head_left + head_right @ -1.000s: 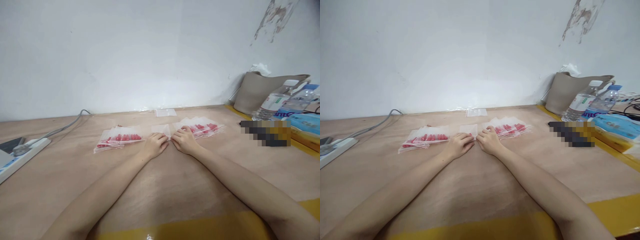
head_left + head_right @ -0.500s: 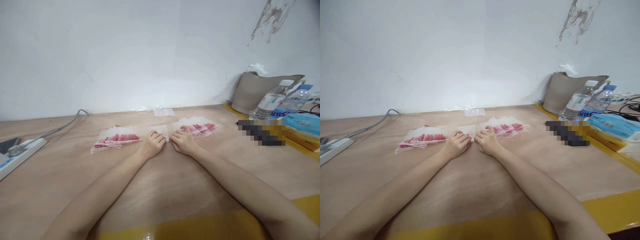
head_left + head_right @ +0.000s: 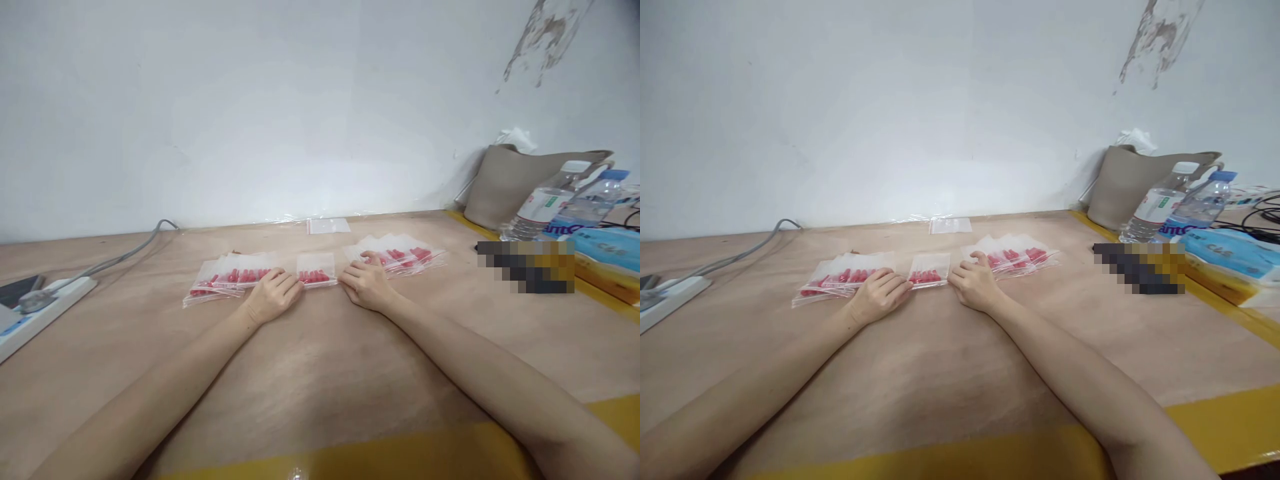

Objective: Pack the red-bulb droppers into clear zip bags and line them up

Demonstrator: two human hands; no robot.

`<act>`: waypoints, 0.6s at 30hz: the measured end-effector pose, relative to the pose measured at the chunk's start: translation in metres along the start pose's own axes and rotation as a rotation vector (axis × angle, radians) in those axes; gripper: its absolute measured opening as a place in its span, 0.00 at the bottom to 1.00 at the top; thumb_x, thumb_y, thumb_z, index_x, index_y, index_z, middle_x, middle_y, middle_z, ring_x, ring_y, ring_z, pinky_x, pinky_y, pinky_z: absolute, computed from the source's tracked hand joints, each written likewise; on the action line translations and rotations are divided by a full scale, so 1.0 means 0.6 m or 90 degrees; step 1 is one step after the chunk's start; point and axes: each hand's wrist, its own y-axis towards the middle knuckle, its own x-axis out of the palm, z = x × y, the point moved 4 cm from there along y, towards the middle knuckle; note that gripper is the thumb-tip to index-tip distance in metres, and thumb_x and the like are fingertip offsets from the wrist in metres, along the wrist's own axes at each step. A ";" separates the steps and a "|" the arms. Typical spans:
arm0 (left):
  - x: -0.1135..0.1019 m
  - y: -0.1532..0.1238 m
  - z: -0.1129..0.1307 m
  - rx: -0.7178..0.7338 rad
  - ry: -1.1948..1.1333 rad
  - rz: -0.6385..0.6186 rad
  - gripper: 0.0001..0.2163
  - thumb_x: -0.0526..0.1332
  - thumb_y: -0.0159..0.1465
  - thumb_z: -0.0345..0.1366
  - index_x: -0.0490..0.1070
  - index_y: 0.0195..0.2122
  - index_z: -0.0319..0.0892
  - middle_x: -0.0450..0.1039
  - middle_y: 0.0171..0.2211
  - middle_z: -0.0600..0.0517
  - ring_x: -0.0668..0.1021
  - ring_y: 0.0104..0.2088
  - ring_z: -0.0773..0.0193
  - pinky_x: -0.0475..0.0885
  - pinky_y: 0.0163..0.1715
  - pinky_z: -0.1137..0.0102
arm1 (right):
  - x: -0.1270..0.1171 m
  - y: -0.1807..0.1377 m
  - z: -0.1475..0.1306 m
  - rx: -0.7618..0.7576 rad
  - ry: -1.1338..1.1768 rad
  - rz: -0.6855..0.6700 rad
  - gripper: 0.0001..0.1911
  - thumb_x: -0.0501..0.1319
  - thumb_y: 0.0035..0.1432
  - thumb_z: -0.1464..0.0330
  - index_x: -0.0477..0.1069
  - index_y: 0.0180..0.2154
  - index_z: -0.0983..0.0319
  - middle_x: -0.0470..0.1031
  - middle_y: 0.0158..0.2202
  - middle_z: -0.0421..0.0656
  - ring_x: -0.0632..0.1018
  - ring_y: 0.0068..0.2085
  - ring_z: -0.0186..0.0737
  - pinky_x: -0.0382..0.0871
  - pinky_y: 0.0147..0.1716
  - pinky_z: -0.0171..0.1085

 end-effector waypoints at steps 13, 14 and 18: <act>-0.024 -0.033 -0.005 -0.222 -0.162 -0.009 0.13 0.58 0.61 0.37 0.68 0.45 0.40 0.73 0.41 0.45 0.74 0.43 0.58 0.70 0.44 0.63 | 0.001 -0.018 0.041 0.111 0.030 -0.027 0.09 0.53 0.57 0.70 0.70 0.28 0.61 0.75 0.27 0.40 0.70 0.32 0.36 0.46 0.47 0.44; -0.012 -0.018 0.005 -0.246 -0.197 -0.036 0.18 0.59 0.60 0.40 0.66 0.49 0.40 0.70 0.46 0.44 0.72 0.46 0.56 0.69 0.47 0.62 | 0.001 -0.015 0.035 0.105 0.039 -0.030 0.09 0.53 0.57 0.70 0.70 0.28 0.61 0.75 0.27 0.40 0.70 0.33 0.36 0.46 0.48 0.44; 0.034 0.029 0.024 -0.300 -0.238 -0.047 0.21 0.60 0.59 0.41 0.65 0.52 0.39 0.64 0.52 0.40 0.70 0.50 0.51 0.69 0.46 0.57 | 0.000 -0.012 0.019 0.091 0.089 -0.050 0.10 0.51 0.58 0.71 0.71 0.31 0.60 0.75 0.29 0.40 0.70 0.34 0.35 0.45 0.49 0.44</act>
